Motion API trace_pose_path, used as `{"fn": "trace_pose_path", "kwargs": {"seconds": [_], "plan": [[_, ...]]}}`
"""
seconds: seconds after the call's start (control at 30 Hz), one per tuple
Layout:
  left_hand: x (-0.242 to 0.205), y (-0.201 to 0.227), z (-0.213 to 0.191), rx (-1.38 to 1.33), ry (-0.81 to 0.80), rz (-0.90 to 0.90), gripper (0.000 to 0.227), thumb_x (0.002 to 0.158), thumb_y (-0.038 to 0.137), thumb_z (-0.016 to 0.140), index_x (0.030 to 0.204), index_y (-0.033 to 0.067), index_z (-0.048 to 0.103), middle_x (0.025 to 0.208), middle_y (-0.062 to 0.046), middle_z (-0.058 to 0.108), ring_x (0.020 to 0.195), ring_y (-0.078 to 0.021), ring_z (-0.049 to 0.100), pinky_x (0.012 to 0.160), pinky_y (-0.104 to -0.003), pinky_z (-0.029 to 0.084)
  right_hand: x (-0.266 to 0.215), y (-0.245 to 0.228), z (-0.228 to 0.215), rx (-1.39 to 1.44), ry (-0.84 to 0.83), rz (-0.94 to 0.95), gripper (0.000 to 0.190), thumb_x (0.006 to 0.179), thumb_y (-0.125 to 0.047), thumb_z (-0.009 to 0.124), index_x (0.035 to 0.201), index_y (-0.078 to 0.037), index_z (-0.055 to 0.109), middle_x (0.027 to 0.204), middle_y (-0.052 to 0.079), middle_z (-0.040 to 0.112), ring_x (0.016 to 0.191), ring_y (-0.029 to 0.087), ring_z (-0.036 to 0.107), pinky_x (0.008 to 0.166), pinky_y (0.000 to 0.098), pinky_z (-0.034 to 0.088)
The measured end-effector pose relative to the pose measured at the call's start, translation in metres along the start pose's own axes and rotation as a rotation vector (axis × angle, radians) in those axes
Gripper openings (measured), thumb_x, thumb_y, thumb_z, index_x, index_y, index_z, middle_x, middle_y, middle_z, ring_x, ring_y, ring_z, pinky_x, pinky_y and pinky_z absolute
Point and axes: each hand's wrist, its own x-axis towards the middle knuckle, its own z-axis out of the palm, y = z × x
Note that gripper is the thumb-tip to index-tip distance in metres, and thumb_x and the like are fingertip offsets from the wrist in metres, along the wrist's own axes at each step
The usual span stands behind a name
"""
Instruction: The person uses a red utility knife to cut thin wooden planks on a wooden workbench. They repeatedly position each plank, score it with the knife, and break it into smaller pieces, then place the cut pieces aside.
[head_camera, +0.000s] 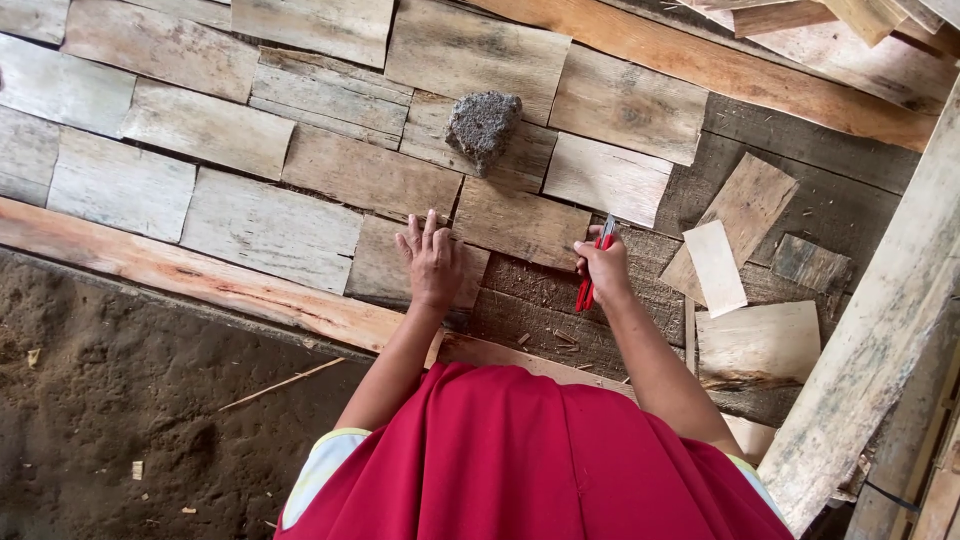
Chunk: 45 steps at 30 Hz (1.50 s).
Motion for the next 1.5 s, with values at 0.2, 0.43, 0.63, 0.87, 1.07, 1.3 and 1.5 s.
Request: {"fn": "trace_pose_path", "kwargs": {"seconds": [0.2, 0.43, 0.63, 0.87, 1.07, 1.3, 1.5], "plan": [[0.004, 0.002, 0.000, -0.001, -0.008, 0.018, 0.030, 0.093, 0.033, 0.065, 0.117, 0.0164, 0.057, 0.157, -0.011, 0.046, 0.148, -0.0471, 0.032, 0.113, -0.072, 0.024, 0.007, 0.005, 0.004, -0.049, 0.003, -0.065, 0.041, 0.085, -0.005, 0.072, 0.122, -0.001, 0.054, 0.083, 0.009, 0.063, 0.049, 0.012, 0.060, 0.040, 0.0245, 0.051], [0.008, 0.004, -0.002, 0.004, -0.018, 0.002, 0.033, 0.091, 0.035, 0.068, 0.119, 0.0186, 0.059, 0.151, -0.009, 0.052, 0.147, -0.0454, 0.034, 0.113, -0.073, 0.021, 0.010, 0.007, 0.007, -0.175, 0.033, -0.122, 0.038, 0.085, -0.006, 0.072, 0.120, -0.001, 0.058, 0.082, 0.010, 0.064, 0.048, 0.013, 0.061, 0.040, 0.0250, 0.051], [0.010, 0.002, -0.001, 0.072, 0.015, 0.026, 0.032, 0.088, 0.038, 0.069, 0.116, 0.0237, 0.062, 0.146, -0.007, 0.057, 0.147, -0.0444, 0.036, 0.113, -0.074, 0.019, 0.016, 0.016, 0.006, -0.247, 0.042, -0.129, 0.039, 0.083, -0.007, 0.074, 0.119, -0.003, 0.061, 0.081, 0.009, 0.067, 0.048, 0.014, 0.063, 0.042, 0.0256, 0.051], [0.013, 0.005, 0.000, 0.039, 0.033, 0.044, 0.034, 0.087, 0.031, 0.068, 0.119, 0.0203, 0.061, 0.152, -0.011, 0.050, 0.148, -0.0458, 0.033, 0.116, -0.068, 0.022, 0.009, 0.011, 0.007, -0.295, 0.042, -0.144, 0.039, 0.085, -0.013, 0.074, 0.120, -0.004, 0.060, 0.081, 0.009, 0.066, 0.051, 0.015, 0.062, 0.049, 0.0287, 0.051], [0.020, 0.030, 0.012, -0.031, -0.126, 0.153, 0.034, 0.099, 0.031, 0.057, 0.132, 0.0213, 0.056, 0.166, -0.009, 0.031, 0.155, -0.0397, 0.014, 0.123, -0.055, 0.011, -0.001, 0.007, 0.002, -0.358, 0.020, -0.149, 0.041, 0.085, -0.014, 0.075, 0.122, -0.004, 0.059, 0.083, 0.011, 0.067, 0.055, 0.017, 0.064, 0.055, 0.0329, 0.051], [0.030, 0.057, 0.007, -0.014, -0.354, 0.303, 0.064, 0.101, 0.051, 0.050, 0.159, 0.0276, 0.037, 0.169, -0.010, 0.025, 0.155, -0.0463, 0.011, 0.123, -0.060, 0.011, 0.001, 0.017, 0.002, -0.420, 0.028, -0.117, 0.050, 0.081, -0.017, 0.078, 0.126, -0.005, 0.060, 0.088, 0.011, 0.067, 0.057, 0.020, 0.065, 0.057, 0.0344, 0.053], [0.031, 0.057, 0.007, -0.028, -0.368, 0.301, 0.065, 0.100, 0.053, 0.051, 0.159, 0.0292, 0.036, 0.169, -0.011, 0.025, 0.154, -0.0474, 0.013, 0.123, -0.060, 0.014, -0.001, 0.015, 0.004, -0.537, 0.035, -0.188, 0.049, 0.080, -0.018, 0.081, 0.123, -0.003, 0.063, 0.093, 0.016, 0.065, 0.074, 0.032, 0.068, 0.068, 0.0449, 0.054]]}}
